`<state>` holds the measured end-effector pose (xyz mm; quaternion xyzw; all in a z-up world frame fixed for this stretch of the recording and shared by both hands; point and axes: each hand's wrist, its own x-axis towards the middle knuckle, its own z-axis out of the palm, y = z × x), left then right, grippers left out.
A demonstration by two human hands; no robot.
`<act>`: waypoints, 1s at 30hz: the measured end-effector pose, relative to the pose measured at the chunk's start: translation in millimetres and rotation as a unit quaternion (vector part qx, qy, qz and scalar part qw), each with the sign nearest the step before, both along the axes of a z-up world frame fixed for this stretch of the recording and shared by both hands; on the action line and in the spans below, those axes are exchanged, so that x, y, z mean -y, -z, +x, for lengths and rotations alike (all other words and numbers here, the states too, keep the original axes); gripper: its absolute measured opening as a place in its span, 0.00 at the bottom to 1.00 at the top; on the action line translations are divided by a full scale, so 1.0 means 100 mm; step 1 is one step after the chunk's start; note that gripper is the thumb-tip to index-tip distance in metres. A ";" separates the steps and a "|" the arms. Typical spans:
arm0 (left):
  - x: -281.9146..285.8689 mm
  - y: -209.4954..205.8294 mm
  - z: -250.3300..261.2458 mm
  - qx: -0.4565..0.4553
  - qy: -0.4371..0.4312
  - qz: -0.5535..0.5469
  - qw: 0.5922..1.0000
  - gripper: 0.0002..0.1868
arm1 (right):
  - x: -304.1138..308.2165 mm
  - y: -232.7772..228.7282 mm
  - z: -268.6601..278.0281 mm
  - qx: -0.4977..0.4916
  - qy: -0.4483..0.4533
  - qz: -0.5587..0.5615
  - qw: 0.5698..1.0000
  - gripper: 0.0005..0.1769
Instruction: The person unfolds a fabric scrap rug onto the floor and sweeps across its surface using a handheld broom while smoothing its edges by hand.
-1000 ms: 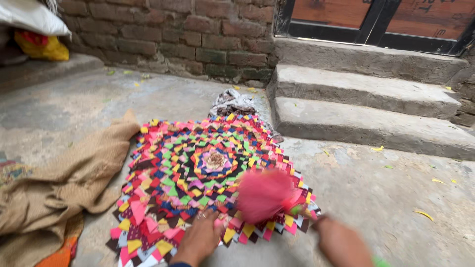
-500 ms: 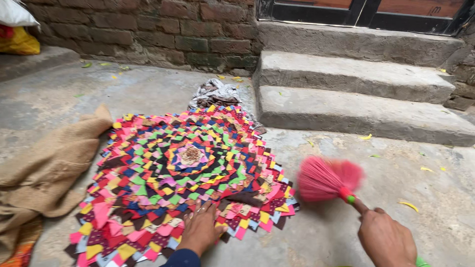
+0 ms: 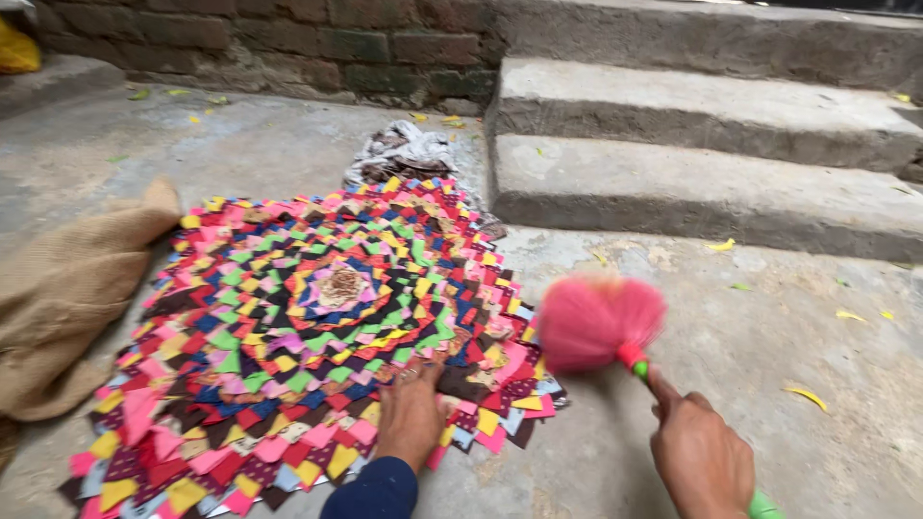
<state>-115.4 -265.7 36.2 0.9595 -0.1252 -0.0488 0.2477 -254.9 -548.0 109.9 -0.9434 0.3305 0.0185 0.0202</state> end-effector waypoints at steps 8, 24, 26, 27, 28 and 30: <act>0.10 -0.26 0.07 -0.048 -0.140 -0.035 0.988 0.10 | -0.52 -0.24 0.19 0.090 -0.058 0.064 0.992 0.30; -0.01 -0.01 0.12 0.042 -0.157 0.015 0.987 0.28 | -0.14 0.18 0.33 0.025 -0.048 0.104 0.993 0.30; 0.05 -0.14 0.07 0.046 -0.056 0.004 0.997 0.24 | -0.10 0.10 0.33 0.026 0.012 0.070 0.997 0.31; 0.13 -0.20 0.02 -0.022 -0.002 0.049 0.999 0.37 | -0.13 0.06 0.33 0.028 0.012 0.071 0.997 0.31; 0.20 -0.25 -0.02 -0.094 0.048 0.097 0.990 0.49 | -0.17 0.02 0.31 0.038 0.011 0.084 0.996 0.30; 0.31 -0.32 -0.05 -0.120 0.033 0.097 0.988 0.44 | -0.28 -0.03 0.31 0.047 0.011 0.097 0.994 0.29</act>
